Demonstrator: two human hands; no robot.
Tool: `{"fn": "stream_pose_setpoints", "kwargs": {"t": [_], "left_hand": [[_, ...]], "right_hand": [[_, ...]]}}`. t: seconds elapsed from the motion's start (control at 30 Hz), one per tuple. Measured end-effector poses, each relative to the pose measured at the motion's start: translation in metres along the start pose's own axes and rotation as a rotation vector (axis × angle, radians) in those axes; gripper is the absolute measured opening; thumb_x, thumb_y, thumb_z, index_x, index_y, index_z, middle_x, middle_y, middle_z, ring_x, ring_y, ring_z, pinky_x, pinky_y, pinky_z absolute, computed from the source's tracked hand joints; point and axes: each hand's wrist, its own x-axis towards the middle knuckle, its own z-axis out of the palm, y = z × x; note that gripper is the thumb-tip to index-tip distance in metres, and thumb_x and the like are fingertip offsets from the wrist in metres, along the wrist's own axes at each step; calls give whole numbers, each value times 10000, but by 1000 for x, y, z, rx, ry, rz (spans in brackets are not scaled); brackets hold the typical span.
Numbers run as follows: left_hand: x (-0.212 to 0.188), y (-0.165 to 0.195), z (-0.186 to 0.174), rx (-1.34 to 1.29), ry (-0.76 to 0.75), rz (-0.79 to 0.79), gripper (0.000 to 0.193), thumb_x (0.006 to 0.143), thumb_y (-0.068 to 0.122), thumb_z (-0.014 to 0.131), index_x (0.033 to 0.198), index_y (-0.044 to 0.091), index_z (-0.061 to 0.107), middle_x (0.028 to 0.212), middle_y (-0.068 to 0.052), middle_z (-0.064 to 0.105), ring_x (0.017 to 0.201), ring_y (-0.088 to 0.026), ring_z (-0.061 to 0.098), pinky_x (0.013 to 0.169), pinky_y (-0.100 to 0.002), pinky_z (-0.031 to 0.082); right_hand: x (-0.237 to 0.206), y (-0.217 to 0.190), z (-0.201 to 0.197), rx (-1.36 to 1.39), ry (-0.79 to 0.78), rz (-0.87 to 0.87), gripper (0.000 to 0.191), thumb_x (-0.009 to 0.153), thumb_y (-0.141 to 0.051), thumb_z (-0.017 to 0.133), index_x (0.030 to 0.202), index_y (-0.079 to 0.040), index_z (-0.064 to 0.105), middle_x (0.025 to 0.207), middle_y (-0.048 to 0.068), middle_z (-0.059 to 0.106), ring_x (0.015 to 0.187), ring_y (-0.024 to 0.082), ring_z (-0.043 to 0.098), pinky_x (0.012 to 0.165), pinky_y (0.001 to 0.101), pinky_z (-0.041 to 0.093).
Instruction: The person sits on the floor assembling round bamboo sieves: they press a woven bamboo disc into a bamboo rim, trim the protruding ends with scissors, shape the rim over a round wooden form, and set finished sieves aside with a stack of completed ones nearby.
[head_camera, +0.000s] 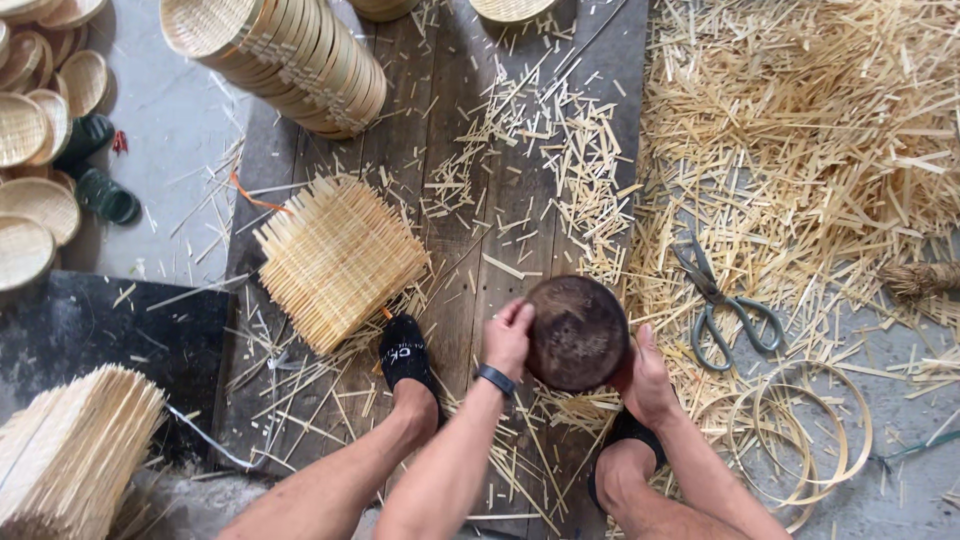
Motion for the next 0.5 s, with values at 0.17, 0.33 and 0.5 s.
{"fn": "stream_pose_setpoints", "kwargs": {"t": [0.17,0.33,0.5], "left_hand": [[37,84,-103,935,113,693,433,821,119,774,1241,50,698,1304,-184,687,1258,-330,609,1093,-416,470],[51,186,-209,1647,434,478,766,663,262,890,1313,-19,599,1332,-280,618,1277,-446,556,1067,-502,438],[50,207,-251,1465,220,93,786,711,371,909,1387,106,607,1264,-180,684,1181,-363,649,1010,-426,511]], "right_hand": [[14,14,6,-545,143,-3,326,1005,-220,572,1209,30,618,983,107,723,815,194,722,677,332,631],[18,39,-27,-607,223,42,313,1028,-227,594,1132,56,679,914,113,723,758,172,673,617,310,554],[13,44,-52,-554,215,-10,319,1018,-250,586,1140,34,665,909,128,729,761,178,694,648,300,582]]}}
